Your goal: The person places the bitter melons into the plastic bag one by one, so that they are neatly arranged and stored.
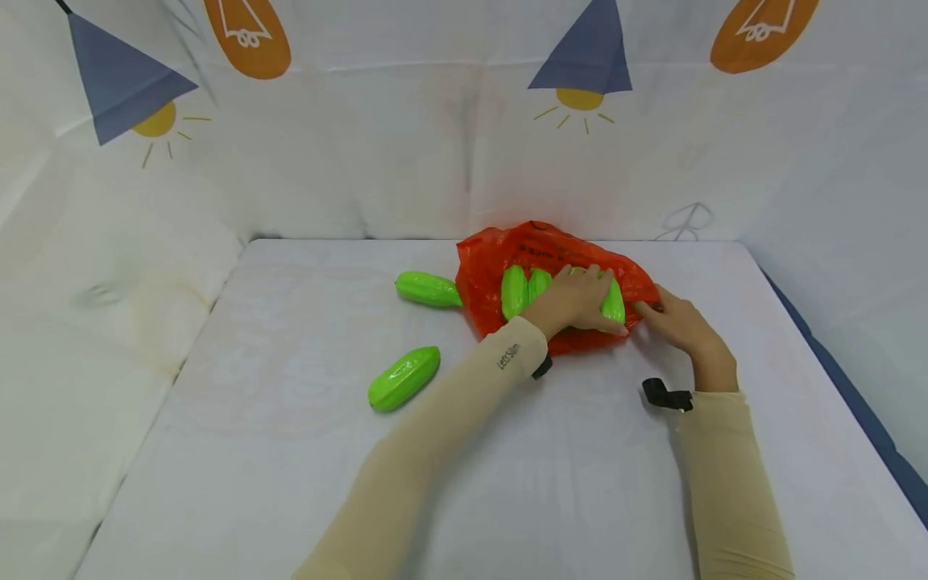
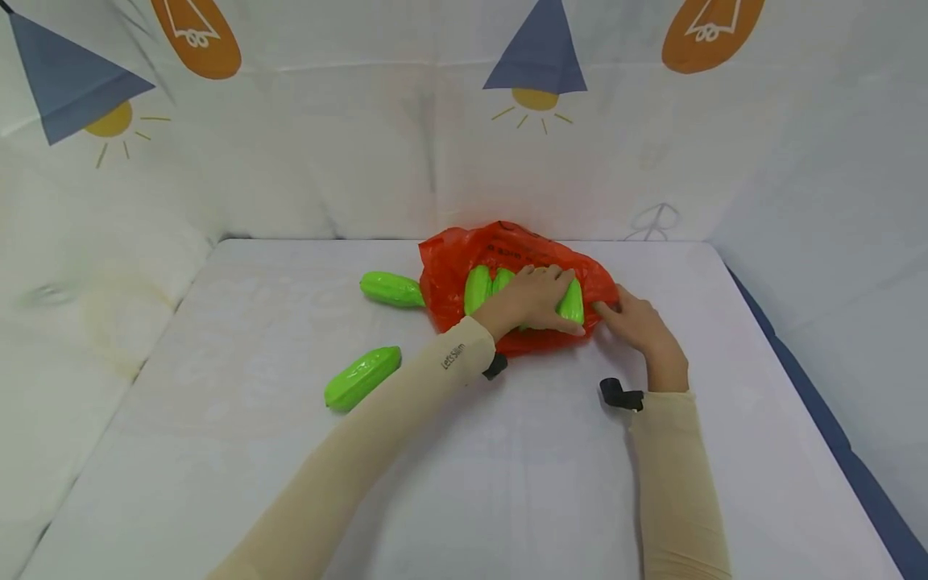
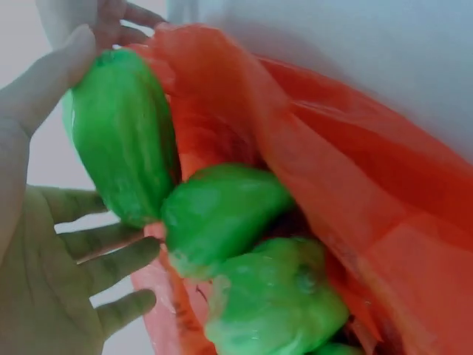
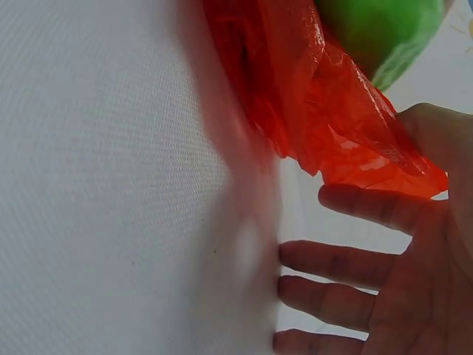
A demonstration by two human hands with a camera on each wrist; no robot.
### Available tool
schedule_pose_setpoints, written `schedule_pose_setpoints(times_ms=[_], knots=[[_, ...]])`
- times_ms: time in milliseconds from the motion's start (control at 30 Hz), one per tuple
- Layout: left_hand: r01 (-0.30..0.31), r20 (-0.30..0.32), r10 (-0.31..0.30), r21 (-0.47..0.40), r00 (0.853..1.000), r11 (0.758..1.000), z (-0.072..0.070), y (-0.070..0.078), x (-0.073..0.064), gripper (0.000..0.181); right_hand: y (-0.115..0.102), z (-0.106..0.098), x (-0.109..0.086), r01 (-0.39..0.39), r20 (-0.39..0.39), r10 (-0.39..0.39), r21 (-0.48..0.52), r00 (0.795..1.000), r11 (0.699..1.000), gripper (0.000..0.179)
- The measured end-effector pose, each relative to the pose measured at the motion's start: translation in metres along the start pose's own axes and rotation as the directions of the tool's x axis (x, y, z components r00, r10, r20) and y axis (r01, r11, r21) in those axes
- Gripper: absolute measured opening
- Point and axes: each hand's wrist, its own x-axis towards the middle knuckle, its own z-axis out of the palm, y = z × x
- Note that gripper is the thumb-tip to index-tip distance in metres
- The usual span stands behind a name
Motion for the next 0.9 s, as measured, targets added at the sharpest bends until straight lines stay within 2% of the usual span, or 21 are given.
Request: schedule_pose_setpoints(times_ms=[100,267,433,500,567,700,900], knots=[[0.048,-0.019,-0.047,0.027,0.999,0.998,0.003,0.001,0.000,0.104,0.000,0.000,0.000,0.008,-0.006,-0.008,-0.004,1.000,1.000,0.068],[0.099,-0.031,-0.099,-0.002,0.995,0.995,0.007,0.004,-0.002,0.102,0.001,0.000,0.001,0.010,0.009,-0.010,-0.004,1.000,1.000,0.069],[0.200,-0.087,-0.194,0.060,0.977,0.978,0.007,0.010,0.001,0.102,0.002,0.001,0.000,0.008,0.015,-0.008,0.010,1.000,1.000,0.069],[0.231,-0.081,-0.225,0.078,0.971,0.970,0.009,0.012,0.002,0.101,0.003,0.002,0.000,0.011,0.011,-0.011,0.011,1.000,1.000,0.069],[0.253,-0.049,-0.249,0.100,0.967,0.962,0.013,0.013,0.004,0.101,0.002,0.003,0.000,0.021,0.002,-0.021,0.009,1.000,1.000,0.066],[0.253,0.007,-0.256,0.130,0.967,0.959,0.020,0.011,0.008,0.100,0.000,0.004,0.001,0.029,-0.004,-0.029,0.003,1.000,1.000,0.063],[0.200,-0.041,-0.198,0.044,0.979,0.979,0.026,0.001,0.016,0.101,0.000,0.000,-0.001,0.015,0.030,-0.014,-0.001,0.999,1.000,0.067]])
